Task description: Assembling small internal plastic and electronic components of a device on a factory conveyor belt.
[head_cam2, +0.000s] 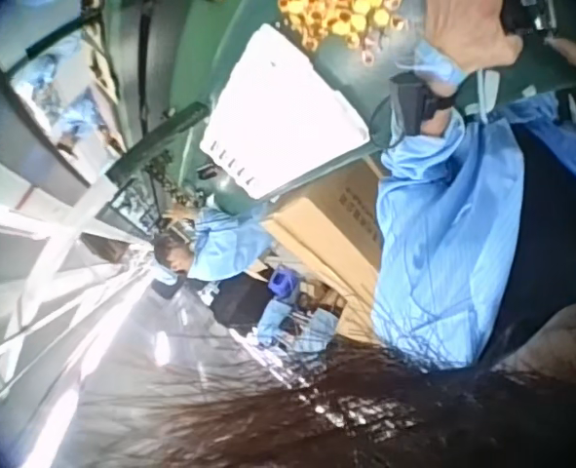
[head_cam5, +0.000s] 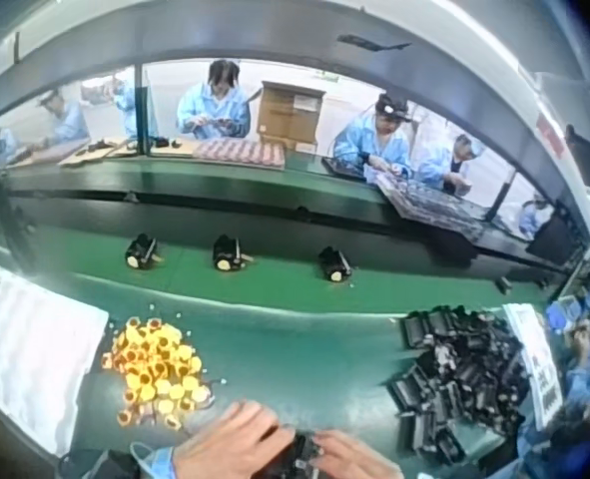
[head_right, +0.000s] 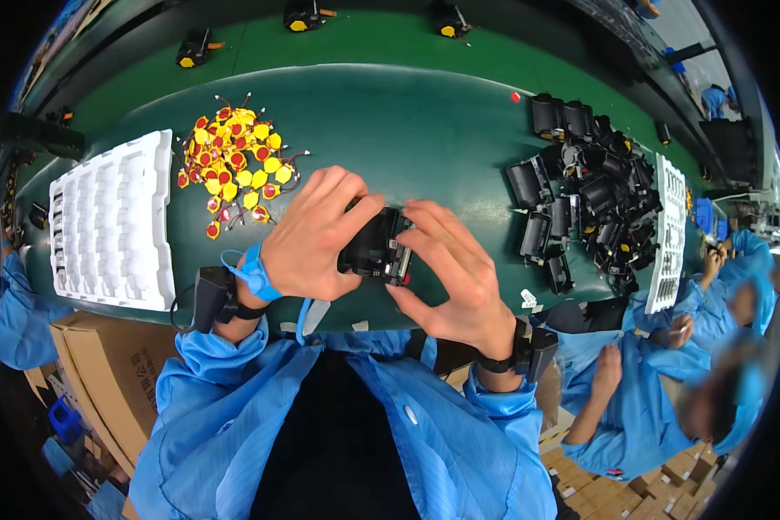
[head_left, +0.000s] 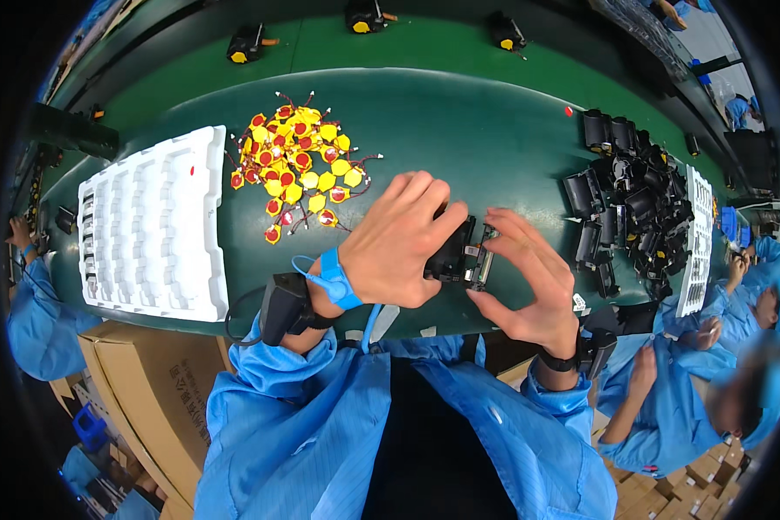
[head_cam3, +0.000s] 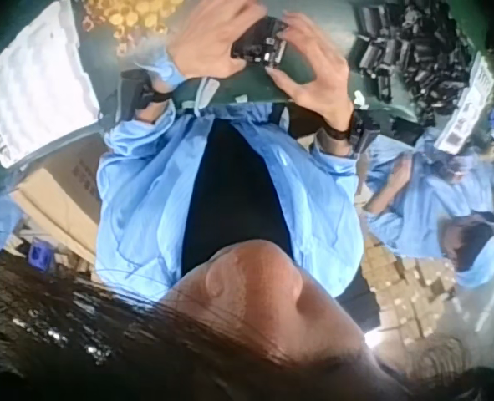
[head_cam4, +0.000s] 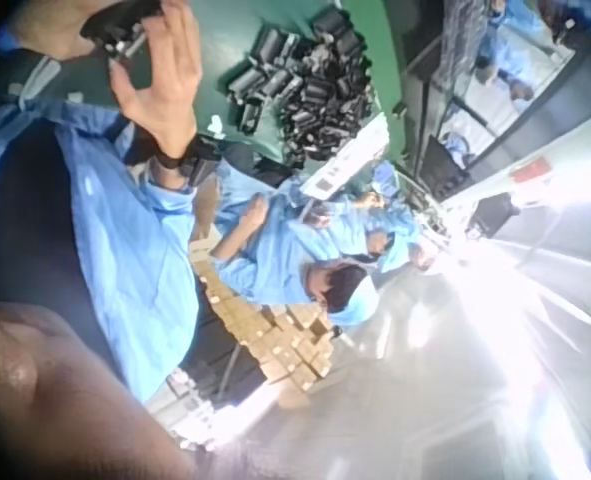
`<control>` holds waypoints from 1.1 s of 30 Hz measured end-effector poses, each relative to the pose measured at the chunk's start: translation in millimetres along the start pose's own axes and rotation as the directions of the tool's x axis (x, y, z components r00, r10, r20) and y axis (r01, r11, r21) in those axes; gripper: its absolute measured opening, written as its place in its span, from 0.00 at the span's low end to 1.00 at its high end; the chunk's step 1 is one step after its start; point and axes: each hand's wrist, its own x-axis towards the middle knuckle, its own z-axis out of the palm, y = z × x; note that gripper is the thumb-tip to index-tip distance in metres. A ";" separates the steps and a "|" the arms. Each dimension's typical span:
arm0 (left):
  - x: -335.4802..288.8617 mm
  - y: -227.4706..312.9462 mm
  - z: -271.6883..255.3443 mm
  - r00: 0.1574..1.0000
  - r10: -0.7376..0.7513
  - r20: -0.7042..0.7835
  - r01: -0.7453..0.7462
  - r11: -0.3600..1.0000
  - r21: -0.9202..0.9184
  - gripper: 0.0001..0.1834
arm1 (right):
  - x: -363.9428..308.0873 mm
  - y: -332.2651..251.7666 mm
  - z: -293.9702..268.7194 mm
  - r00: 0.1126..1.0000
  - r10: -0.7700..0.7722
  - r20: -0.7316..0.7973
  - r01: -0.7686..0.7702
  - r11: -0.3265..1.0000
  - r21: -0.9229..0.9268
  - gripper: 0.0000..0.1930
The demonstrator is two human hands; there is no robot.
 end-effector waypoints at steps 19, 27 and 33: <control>-8.4 1.1 0.7 0.986 -0.149 0.071 0.164 0.915 -0.367 0.34 | 0.2 9.3 1.8 0.992 0.069 0.109 -0.088 0.979 0.183 0.28; -8.7 -1.0 -1.6 0.931 -0.318 0.182 0.357 0.683 -0.637 0.33 | -3.1 -1.3 9.1 0.979 -0.085 0.188 0.086 0.996 0.000 0.25; -7.7 5.2 4.0 0.970 -0.242 0.038 0.226 0.826 -0.517 0.37 | -11.4 -5.1 10.8 0.994 0.042 -0.100 -0.035 0.996 0.076 0.27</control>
